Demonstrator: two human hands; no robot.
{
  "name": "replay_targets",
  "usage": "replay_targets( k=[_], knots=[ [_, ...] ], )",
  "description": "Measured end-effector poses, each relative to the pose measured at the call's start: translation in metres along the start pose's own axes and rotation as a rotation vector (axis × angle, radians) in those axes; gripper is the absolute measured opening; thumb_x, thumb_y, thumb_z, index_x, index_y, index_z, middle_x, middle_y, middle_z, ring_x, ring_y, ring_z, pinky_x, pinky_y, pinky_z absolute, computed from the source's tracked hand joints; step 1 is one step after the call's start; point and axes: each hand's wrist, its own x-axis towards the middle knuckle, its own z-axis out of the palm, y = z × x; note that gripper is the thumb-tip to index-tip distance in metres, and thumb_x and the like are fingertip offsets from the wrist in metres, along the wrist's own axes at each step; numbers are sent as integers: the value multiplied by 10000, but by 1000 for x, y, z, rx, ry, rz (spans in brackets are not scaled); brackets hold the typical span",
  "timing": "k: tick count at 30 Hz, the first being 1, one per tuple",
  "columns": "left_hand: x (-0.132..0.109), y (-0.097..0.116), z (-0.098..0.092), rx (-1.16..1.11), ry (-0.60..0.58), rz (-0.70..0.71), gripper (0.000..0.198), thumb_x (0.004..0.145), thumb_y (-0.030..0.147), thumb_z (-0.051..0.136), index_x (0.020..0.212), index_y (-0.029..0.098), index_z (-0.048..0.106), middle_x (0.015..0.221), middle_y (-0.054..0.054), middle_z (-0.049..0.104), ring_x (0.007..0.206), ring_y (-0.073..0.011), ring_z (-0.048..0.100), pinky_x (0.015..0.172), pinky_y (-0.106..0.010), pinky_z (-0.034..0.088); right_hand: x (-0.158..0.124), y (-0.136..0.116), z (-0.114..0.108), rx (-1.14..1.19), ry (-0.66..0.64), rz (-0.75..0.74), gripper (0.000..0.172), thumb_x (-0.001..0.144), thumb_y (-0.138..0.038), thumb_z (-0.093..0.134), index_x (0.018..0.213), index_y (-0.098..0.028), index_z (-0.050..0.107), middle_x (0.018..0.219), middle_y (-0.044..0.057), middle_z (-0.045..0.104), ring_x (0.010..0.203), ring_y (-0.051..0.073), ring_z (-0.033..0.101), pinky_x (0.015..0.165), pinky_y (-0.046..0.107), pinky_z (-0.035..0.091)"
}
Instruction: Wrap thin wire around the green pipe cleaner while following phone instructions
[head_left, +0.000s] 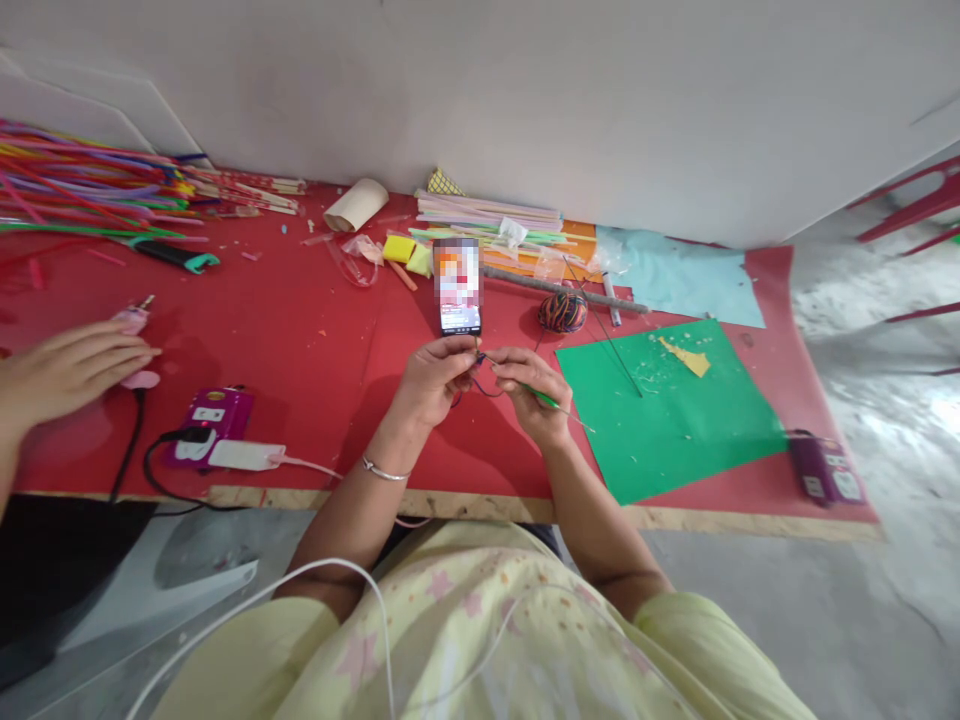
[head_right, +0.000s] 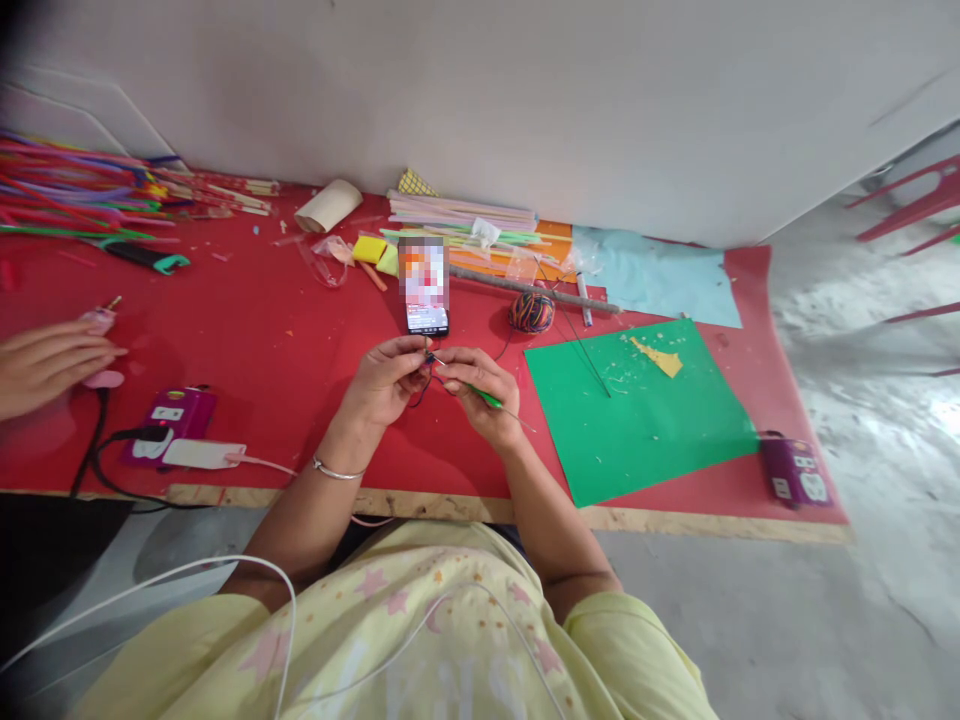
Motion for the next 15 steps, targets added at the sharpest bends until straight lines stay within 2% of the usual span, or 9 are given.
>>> replay_targets(
  k=[12,15],
  knots=[
    [1,2,-5,21,-4,-6,313,557,192,870,854,141,784,666,-21,722,491,-85,598,433,-182,425,4,-4,-5,44,-90,-32,184,938,-311,733,1083,-362,835,1184,50,811,1092,250,765,951,430,625],
    [1,3,-5,29,2,-7,312,555,192,866,853,141,786,670,-19,722,494,-86,600,430,-182,426,5,-5,-8,43,-111,3,168,940,-336,729,1065,-352,839,1182,51,812,1093,253,767,946,431,629]
  ],
)
